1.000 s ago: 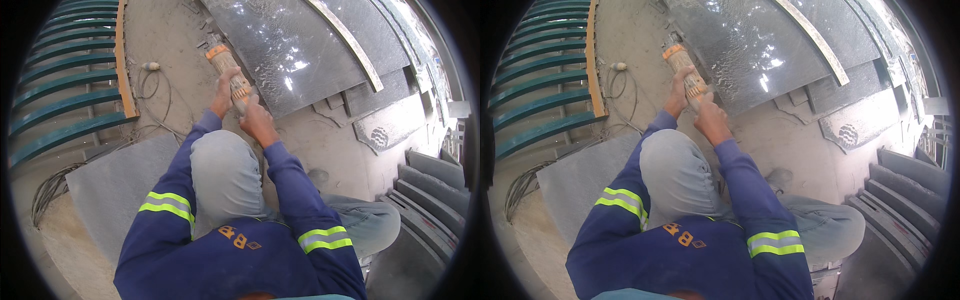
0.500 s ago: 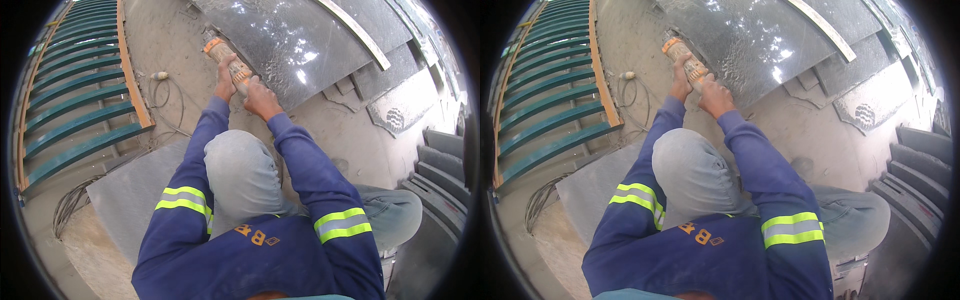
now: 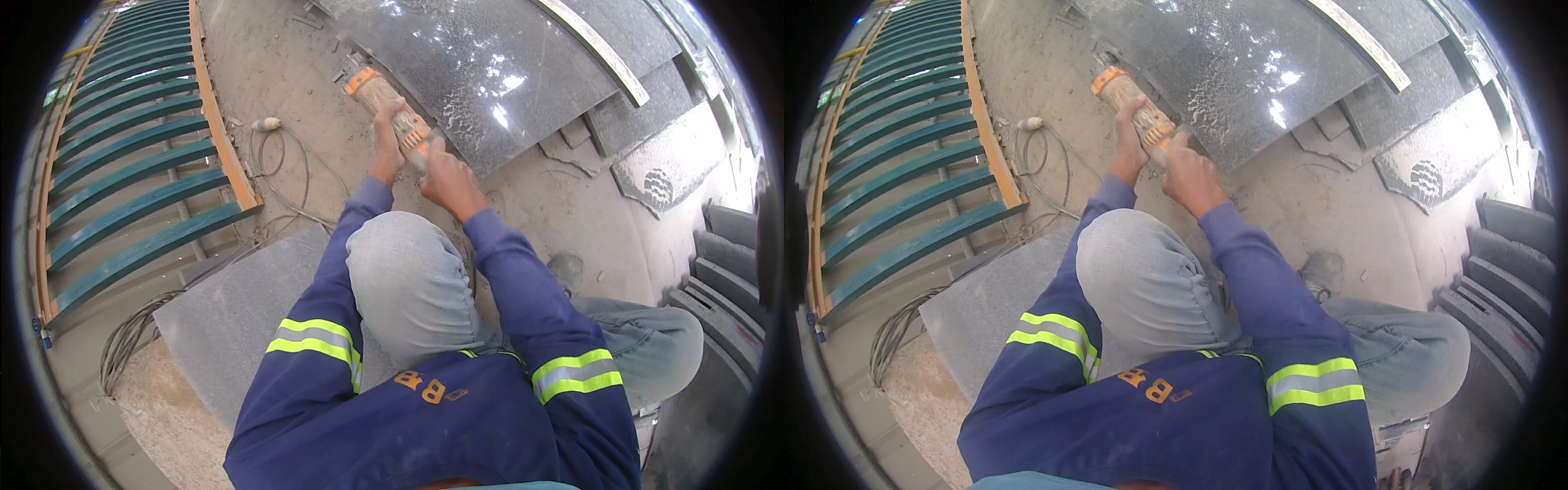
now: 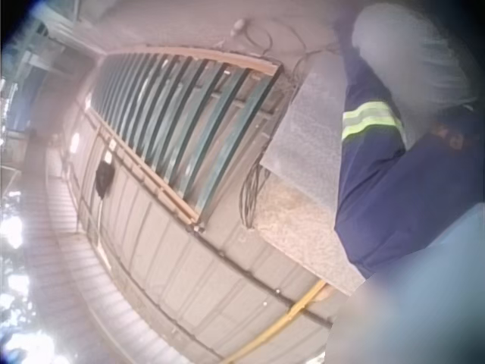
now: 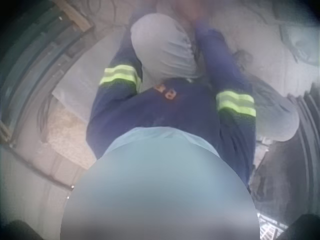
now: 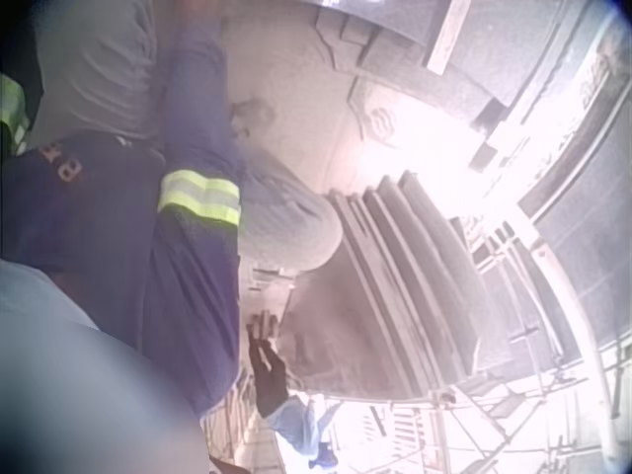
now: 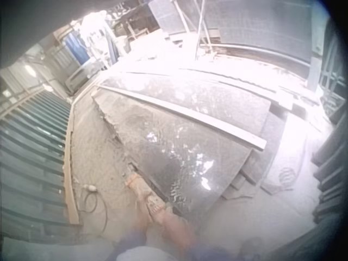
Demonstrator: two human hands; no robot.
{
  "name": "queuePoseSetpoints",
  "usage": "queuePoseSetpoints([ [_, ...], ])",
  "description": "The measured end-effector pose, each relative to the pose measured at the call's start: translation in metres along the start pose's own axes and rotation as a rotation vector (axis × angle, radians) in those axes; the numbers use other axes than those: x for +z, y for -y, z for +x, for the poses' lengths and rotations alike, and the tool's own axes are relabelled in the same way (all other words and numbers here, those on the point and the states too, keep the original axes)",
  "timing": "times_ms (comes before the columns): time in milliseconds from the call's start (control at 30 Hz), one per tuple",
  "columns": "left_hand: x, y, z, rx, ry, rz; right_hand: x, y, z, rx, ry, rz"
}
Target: The person uses an angle grinder to cut a large dark stone slab on the floor. After cutting, the person sets the grinder down and moves the cut slab to a nearby stack of similar slabs.
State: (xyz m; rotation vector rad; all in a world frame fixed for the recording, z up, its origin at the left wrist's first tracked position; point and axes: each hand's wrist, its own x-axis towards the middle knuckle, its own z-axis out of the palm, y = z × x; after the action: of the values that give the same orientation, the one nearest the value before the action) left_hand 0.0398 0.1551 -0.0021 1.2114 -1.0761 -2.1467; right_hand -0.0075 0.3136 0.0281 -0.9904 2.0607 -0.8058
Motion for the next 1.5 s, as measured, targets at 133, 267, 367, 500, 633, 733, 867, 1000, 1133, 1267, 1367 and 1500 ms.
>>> queuePoseSetpoints([
  [133,-0.001,-0.019,0.034,-0.011,0.051,-0.019,0.002,0.004,0.040,-0.031,-0.035,-0.022],
  [267,-0.001,-0.021,0.031,-0.027,0.023,-0.002,0.001,0.010,0.037,-0.006,-0.027,-0.024],
  [367,0.002,-0.008,0.002,-0.043,0.026,0.009,0.000,0.002,0.006,0.011,-0.006,0.007],
  [500,0.010,0.013,-0.033,-0.066,-0.044,0.007,0.001,-0.008,-0.030,0.056,0.023,0.006],
  [633,0.013,0.007,-0.032,-0.047,-0.025,0.020,0.006,-0.011,-0.024,0.036,0.004,0.009],
  [733,0.004,0.002,-0.006,0.011,0.023,-0.008,0.004,-0.008,-0.001,-0.014,-0.027,0.020],
  [867,0.002,-0.017,0.020,-0.003,0.039,-0.008,0.002,0.002,0.030,-0.022,-0.027,0.010],
  [1000,0.007,-0.018,0.012,-0.017,0.016,0.011,0.002,0.001,0.025,0.007,0.000,0.022],
  [1133,0.001,0.005,-0.013,-0.015,-0.033,0.000,-0.004,-0.002,-0.012,0.012,0.037,0.012],
  [1267,0.016,0.015,-0.039,-0.061,-0.053,-0.043,-0.002,-0.012,-0.031,0.054,0.048,-0.032],
  [1367,0.008,0.015,-0.030,-0.028,-0.020,-0.027,-0.002,-0.008,-0.026,0.056,0.047,-0.030],
  [1500,-0.002,0.000,0.002,0.008,-0.012,-0.032,-0.002,0.000,0.005,-0.016,0.026,-0.019],
])
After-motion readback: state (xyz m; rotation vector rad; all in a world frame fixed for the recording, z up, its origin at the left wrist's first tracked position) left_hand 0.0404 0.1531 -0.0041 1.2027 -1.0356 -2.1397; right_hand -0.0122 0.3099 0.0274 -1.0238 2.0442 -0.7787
